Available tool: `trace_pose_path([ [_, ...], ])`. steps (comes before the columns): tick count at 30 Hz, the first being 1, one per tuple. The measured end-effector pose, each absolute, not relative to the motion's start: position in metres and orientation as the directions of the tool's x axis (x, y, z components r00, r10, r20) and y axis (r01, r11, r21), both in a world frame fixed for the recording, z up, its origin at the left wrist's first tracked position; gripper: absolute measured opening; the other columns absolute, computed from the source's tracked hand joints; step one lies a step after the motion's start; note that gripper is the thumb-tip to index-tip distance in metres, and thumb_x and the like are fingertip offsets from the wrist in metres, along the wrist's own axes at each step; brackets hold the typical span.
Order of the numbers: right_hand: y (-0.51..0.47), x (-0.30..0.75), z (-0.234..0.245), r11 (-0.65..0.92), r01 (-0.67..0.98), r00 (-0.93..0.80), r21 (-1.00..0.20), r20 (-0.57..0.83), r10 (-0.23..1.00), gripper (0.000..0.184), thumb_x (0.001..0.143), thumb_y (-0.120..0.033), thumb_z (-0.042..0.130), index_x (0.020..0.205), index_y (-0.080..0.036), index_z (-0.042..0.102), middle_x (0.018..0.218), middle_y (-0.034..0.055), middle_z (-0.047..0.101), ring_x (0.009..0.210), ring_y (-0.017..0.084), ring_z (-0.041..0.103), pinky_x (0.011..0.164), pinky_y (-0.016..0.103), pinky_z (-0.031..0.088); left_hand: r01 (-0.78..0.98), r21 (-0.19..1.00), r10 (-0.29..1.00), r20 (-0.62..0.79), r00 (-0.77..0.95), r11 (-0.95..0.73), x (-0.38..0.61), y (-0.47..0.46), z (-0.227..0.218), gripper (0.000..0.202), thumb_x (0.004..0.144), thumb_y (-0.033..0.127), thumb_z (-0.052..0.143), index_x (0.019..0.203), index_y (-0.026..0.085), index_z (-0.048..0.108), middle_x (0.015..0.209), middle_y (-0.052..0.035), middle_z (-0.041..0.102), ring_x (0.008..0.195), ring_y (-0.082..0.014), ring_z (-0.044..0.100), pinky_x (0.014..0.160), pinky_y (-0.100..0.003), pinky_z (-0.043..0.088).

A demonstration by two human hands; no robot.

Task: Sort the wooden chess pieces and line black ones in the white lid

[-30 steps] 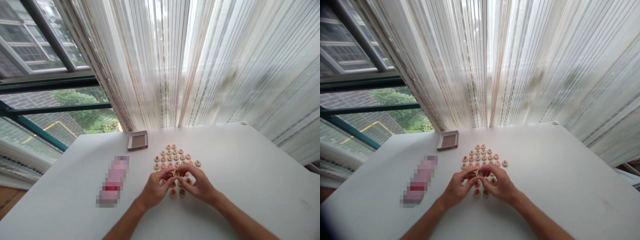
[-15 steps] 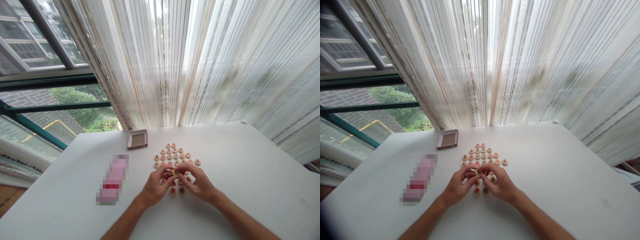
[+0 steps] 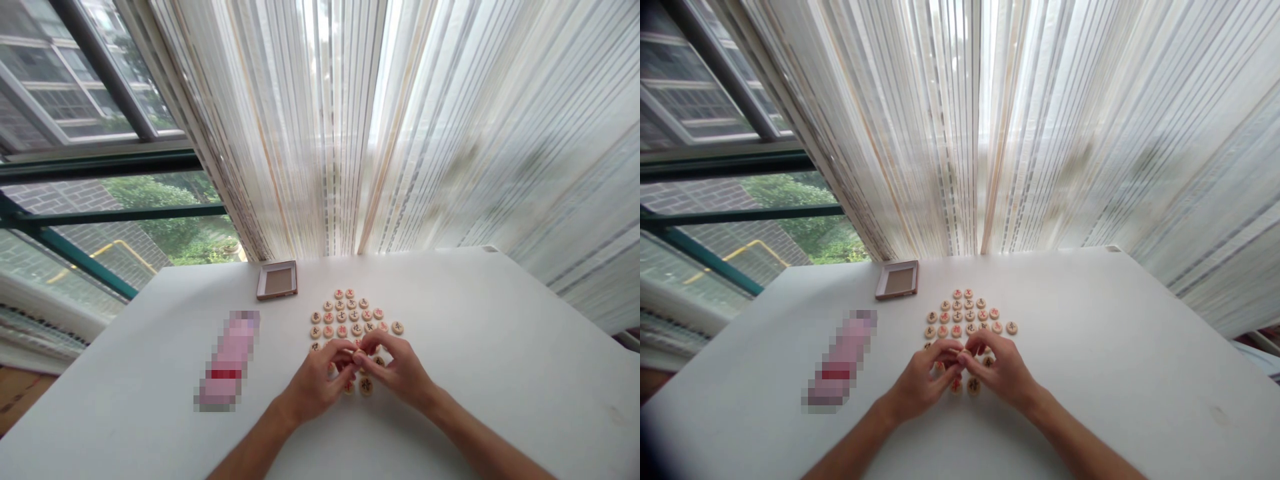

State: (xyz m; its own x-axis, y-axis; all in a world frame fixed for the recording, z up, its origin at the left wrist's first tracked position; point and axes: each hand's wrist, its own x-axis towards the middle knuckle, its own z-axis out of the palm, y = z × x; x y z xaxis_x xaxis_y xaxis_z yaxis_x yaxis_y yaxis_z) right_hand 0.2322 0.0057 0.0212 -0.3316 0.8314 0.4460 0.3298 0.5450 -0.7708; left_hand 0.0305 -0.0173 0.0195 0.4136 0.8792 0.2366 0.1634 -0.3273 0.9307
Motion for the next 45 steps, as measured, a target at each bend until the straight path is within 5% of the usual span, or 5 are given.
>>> trace_pose_path([
  [14, 0.0034, 0.234, 0.0237, 0.553, 0.293, -0.368, -0.78, 0.442, 0.818, 0.01, 0.097, -0.024, 0.057, 0.098, -0.022, 0.066, 0.082, 0.003, 0.07, 0.075, 0.016, 0.067, 0.07, 0.027, 0.055, 0.158, 0.953, 0.909, 0.183, 0.375, -0.257, 0.0297, -0.0164, 0.0245, 0.027, 0.096, 0.031, 0.062, 0.12, 0.019, 0.059, 0.094, -0.0064, 0.078, 0.079, -0.0176, 0.075, 0.074, -0.028, 0.06],
  [28, 0.0026, 0.232, 0.0254, 0.581, 0.254, -0.395, -0.773, 0.466, 0.792, 0.018, 0.092, -0.024, 0.065, 0.111, -0.023, 0.064, 0.09, 0.0038, 0.072, 0.077, 0.017, 0.068, 0.073, 0.029, 0.058, 0.066, 0.981, 0.918, 0.146, 0.369, -0.183, 0.0267, -0.0151, 0.0241, 0.029, 0.098, 0.034, 0.059, 0.122, 0.017, 0.055, 0.091, -0.0073, 0.073, 0.08, -0.0176, 0.072, 0.078, -0.03, 0.059],
  [45, 0.0005, 0.2315, 0.0207, 0.62, 0.292, -0.46, -0.728, 0.462, 0.759, 0.016, 0.091, -0.023, 0.066, 0.107, -0.024, 0.068, 0.09, 0.0026, 0.075, 0.079, 0.016, 0.071, 0.075, 0.027, 0.055, 0.097, 0.989, 0.943, 0.074, 0.325, -0.111, 0.0265, -0.0103, 0.0215, 0.025, 0.094, 0.04, 0.065, 0.099, 0.017, 0.055, 0.074, -0.0026, 0.072, 0.066, -0.0152, 0.07, 0.064, -0.024, 0.053],
])
